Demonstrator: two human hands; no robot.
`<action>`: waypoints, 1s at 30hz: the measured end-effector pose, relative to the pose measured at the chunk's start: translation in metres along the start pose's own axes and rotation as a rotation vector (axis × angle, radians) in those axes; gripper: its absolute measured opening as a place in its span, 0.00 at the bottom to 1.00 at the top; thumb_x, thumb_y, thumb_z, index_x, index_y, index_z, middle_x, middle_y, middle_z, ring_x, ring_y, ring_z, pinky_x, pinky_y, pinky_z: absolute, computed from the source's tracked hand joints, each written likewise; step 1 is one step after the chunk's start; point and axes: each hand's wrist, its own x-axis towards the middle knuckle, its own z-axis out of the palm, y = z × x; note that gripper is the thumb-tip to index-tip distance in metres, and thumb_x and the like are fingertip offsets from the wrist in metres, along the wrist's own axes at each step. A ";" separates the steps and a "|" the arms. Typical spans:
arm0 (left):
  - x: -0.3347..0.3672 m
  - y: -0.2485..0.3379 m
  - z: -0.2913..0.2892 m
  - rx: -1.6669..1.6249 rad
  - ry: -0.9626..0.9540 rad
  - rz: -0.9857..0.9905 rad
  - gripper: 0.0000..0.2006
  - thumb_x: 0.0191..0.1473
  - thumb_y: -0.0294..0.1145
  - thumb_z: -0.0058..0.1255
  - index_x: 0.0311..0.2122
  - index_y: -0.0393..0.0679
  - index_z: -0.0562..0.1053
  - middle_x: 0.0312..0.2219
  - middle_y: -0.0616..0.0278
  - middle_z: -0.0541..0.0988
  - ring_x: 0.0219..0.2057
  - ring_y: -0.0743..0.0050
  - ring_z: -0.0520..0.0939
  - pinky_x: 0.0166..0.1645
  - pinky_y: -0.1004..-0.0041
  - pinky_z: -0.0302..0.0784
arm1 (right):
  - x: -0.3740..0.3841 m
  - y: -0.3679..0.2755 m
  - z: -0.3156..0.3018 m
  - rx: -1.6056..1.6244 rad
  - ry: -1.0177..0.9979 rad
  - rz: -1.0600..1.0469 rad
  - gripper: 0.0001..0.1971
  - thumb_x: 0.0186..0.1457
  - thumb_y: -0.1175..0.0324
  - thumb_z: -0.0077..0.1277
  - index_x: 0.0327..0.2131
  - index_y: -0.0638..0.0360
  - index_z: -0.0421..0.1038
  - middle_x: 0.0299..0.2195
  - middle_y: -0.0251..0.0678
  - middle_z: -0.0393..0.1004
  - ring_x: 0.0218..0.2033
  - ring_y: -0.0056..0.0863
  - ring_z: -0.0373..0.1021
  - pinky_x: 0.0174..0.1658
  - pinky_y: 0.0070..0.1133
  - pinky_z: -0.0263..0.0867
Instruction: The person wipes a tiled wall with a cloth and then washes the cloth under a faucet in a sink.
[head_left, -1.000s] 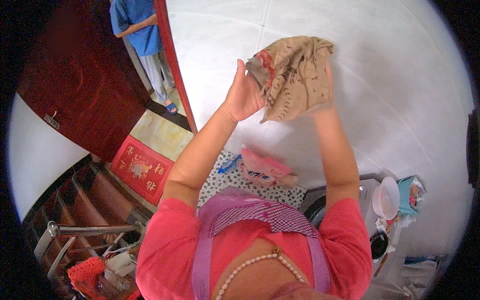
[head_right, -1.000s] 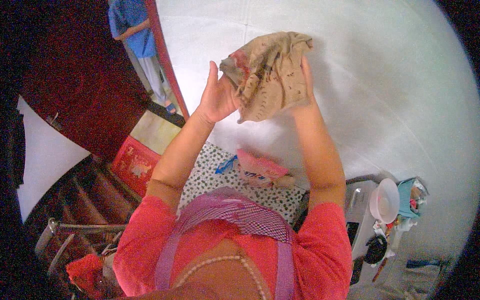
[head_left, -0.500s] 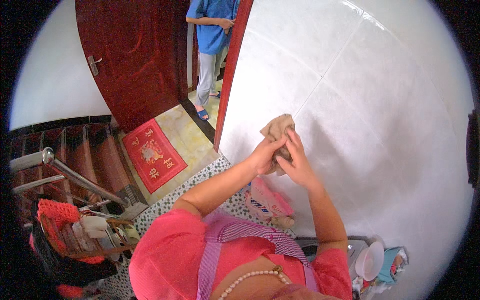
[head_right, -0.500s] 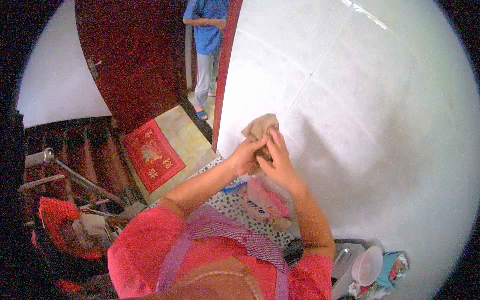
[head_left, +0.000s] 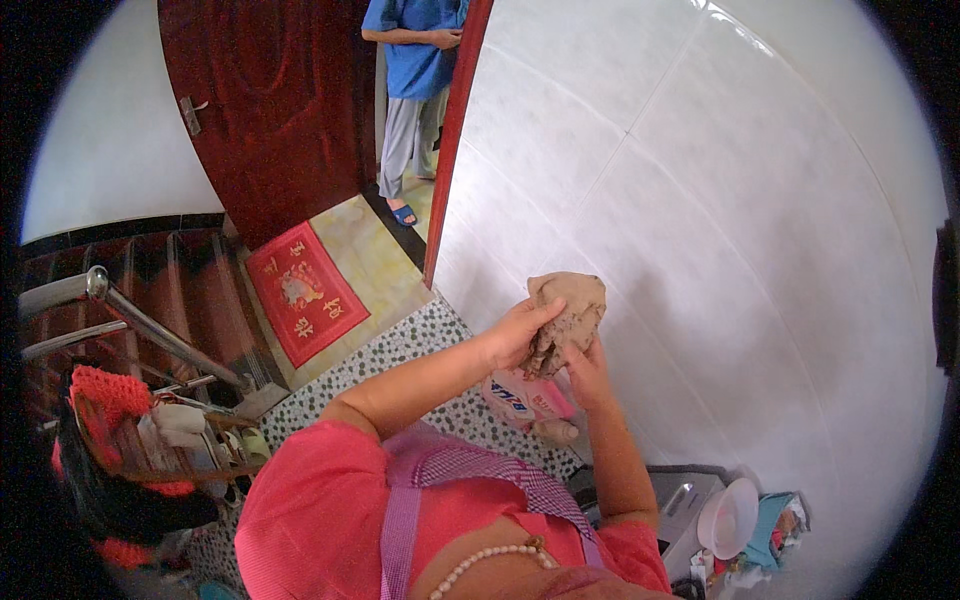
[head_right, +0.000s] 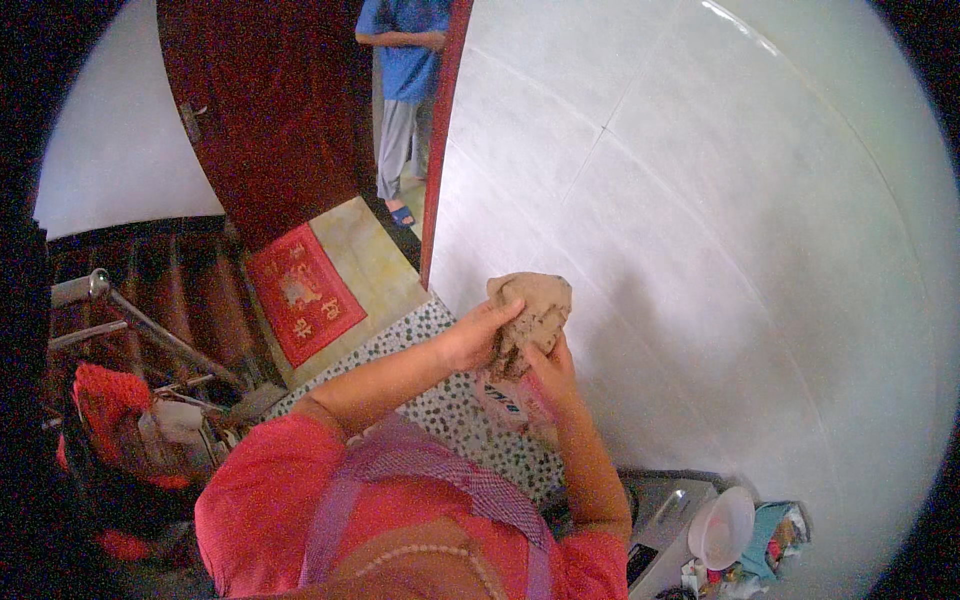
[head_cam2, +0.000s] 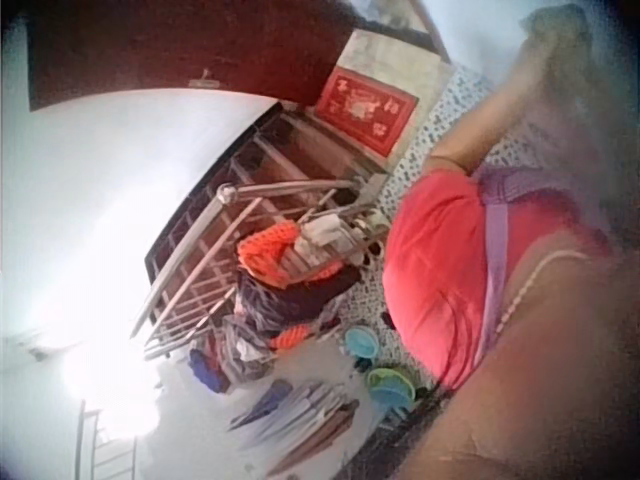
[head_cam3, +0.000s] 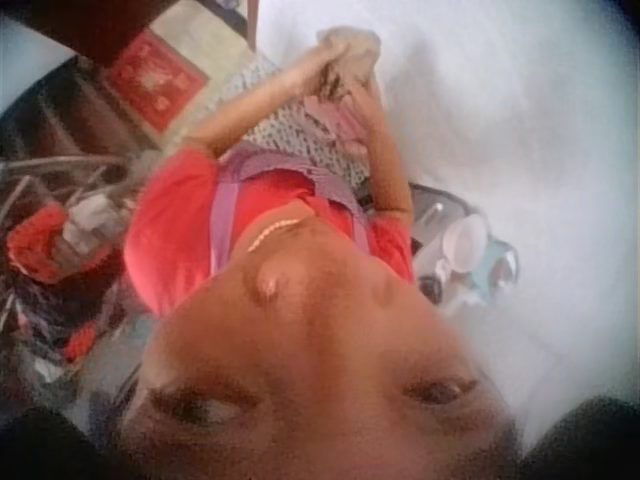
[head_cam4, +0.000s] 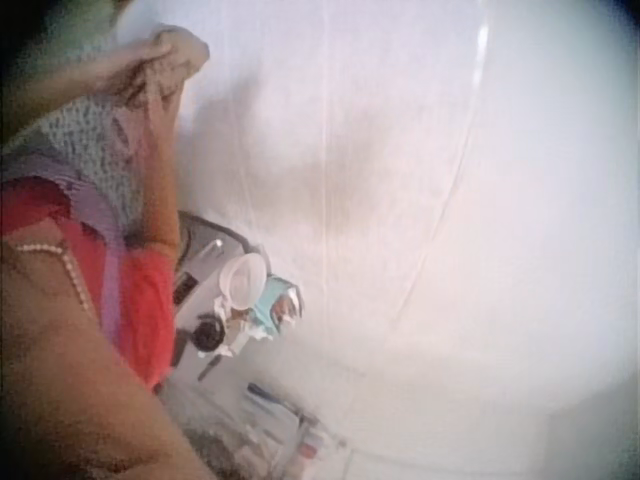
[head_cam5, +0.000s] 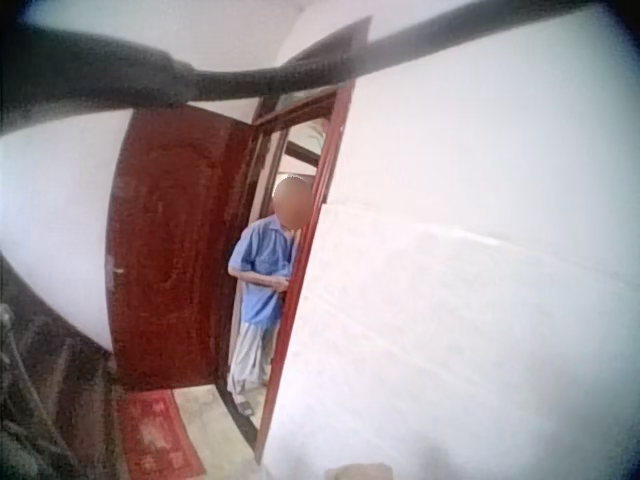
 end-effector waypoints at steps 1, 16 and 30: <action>-0.002 0.000 0.004 0.032 -0.015 0.002 0.25 0.58 0.42 0.47 0.55 0.38 0.59 0.49 0.55 0.70 0.49 0.66 0.72 0.53 0.66 0.69 | -0.002 0.000 0.001 0.016 0.027 0.007 0.28 0.55 0.70 0.51 0.57 0.61 0.53 0.52 0.39 0.63 0.51 0.29 0.62 0.52 0.25 0.61; -0.010 0.000 0.033 0.273 -0.166 -0.011 0.28 0.50 0.32 0.57 0.55 0.35 0.61 0.49 0.55 0.70 0.51 0.64 0.71 0.55 0.65 0.66 | -0.059 -0.023 -0.005 0.111 0.326 -0.121 0.23 0.51 0.73 0.49 0.51 0.67 0.60 0.45 0.42 0.69 0.46 0.33 0.69 0.49 0.27 0.65; 0.016 -0.015 0.055 0.323 -0.286 -0.125 0.23 0.51 0.30 0.55 0.51 0.37 0.65 0.44 0.58 0.74 0.45 0.68 0.75 0.49 0.68 0.71 | -0.097 -0.028 0.012 0.359 0.325 -0.198 0.30 0.48 0.73 0.50 0.56 0.55 0.55 0.51 0.40 0.64 0.48 0.35 0.66 0.49 0.33 0.67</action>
